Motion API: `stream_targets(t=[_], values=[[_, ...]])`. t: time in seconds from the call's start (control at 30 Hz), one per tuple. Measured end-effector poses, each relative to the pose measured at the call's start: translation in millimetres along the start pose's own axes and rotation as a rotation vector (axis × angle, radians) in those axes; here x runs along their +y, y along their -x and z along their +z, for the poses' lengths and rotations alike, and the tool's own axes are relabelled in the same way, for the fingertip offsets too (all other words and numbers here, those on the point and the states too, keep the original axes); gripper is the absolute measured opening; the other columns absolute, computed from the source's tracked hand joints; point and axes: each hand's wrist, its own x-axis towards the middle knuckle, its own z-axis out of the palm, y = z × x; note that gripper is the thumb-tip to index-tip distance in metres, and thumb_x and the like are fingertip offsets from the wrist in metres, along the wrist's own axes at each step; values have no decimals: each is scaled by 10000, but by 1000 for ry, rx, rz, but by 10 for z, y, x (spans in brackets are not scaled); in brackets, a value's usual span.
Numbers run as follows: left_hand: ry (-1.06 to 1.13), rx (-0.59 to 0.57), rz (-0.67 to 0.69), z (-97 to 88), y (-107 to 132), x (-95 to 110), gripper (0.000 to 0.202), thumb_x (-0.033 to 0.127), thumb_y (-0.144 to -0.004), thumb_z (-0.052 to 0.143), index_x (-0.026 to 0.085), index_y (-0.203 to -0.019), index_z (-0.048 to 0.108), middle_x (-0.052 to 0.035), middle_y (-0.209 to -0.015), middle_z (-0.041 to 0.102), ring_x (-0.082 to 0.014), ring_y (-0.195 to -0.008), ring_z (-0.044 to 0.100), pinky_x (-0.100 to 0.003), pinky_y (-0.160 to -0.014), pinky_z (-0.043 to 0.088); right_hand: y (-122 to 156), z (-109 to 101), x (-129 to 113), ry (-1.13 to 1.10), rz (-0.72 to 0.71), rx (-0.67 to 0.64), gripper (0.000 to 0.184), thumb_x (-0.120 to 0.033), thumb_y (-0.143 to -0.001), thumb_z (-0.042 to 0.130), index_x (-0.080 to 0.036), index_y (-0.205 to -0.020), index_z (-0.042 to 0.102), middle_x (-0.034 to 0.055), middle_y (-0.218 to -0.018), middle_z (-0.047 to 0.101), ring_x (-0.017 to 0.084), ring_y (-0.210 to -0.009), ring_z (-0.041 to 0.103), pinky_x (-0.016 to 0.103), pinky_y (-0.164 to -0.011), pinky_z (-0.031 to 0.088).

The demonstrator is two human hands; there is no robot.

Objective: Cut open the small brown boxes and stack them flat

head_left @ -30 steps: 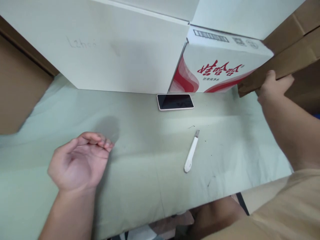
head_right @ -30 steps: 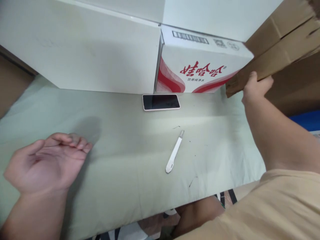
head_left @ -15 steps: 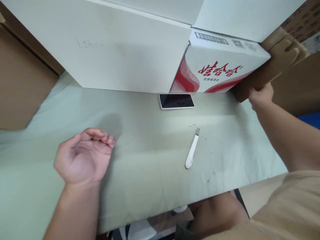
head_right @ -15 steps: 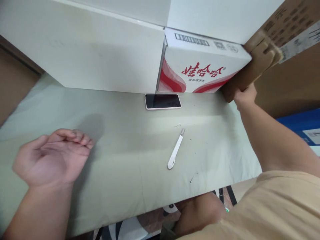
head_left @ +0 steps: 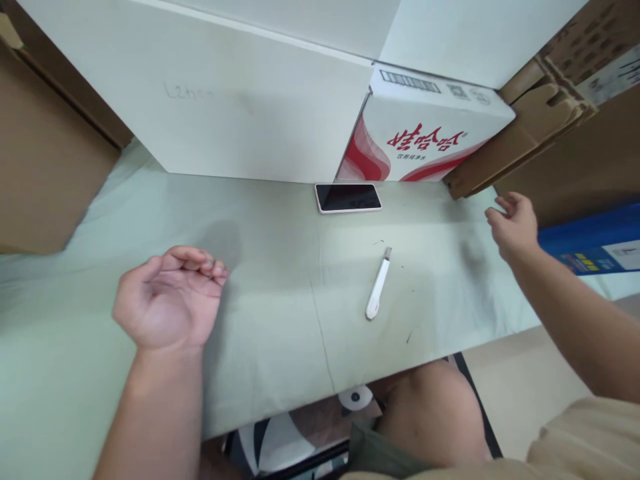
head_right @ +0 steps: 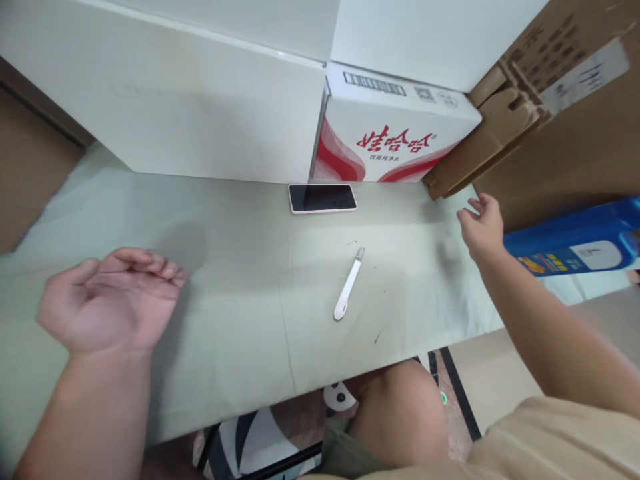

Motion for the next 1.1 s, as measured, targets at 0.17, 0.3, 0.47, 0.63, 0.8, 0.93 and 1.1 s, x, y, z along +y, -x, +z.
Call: stream_targets(t=[0.17, 0.3, 0.47, 0.63, 0.8, 0.93, 1.1], values=[[6, 17, 22, 12, 54, 90, 220, 360, -581, 551, 160, -523, 624, -48, -582, 489, -152, -557, 484, -279, -499, 410, 1262, -508, 129, -151, -98, -98, 376, -238, -676, 660, -266, -1037, 557, 107, -1192, 750, 270, -1051, 773, 489, -1009, 577], [-55, 20, 51, 55, 131, 59, 246, 310, -694, 483, 162, -537, 602, -46, -576, 481, -148, -548, 485, -275, -501, 384, 2350, -877, 218, -197, -246, -335, 170, -263, -824, 694, -295, -990, 667, 24, -910, 778, 245, -804, 787, 442, -785, 651], [-371, -15, 116, 1, 257, -117, 298, 154, -879, 470, 167, -614, 605, -13, -570, 554, -127, -564, 511, -265, -562, 375, 3159, -1038, 217, -119, -356, -730, 181, -176, -931, 555, -286, -917, 698, -11, -726, 729, 175, -649, 730, 287, -603, 601], [-872, -107, 270, -131, 557, -285, 166, 112, -857, 645, 174, -703, 643, 32, -632, 554, -132, -676, 502, -284, -710, 378, 3957, -724, 162, -32, -375, -1360, 177, -180, -962, 542, -220, -1012, 706, 34, -905, 779, 168, -794, 742, 262, -698, 569], [-1216, -209, 380, -345, 875, -496, 103, 153, -798, 690, 227, -754, 634, -81, -949, 618, -292, -1048, 591, -454, -1068, 397, 4915, -412, 211, 112, -875, -1938, 82, -317, -918, 722, -244, -913, 759, 4, -973, 793, 166, -850, 721, 245, -557, 395], [-1216, -305, 483, -521, 1003, -672, 160, 156, -744, 689, 234, -859, 611, -138, -1185, 626, -382, -1284, 525, -551, -1206, 301, 5311, -440, 372, 137, -998, -2045, 112, -342, -949, 703, -250, -906, 749, -3, -1012, 795, 162, -846, 719, 267, -475, 244], [-1310, -304, 524, -523, 1043, -729, 171, 163, -768, 650, 214, -930, 627, -165, -1208, 628, -412, -1295, 527, -595, -1229, 272, 5415, -533, 535, 172, -1041, -2058, 262, -341, -907, 754, -251, -1146, 697, 42, -1166, 767, 211, -996, 734, 262, -608, 462]])
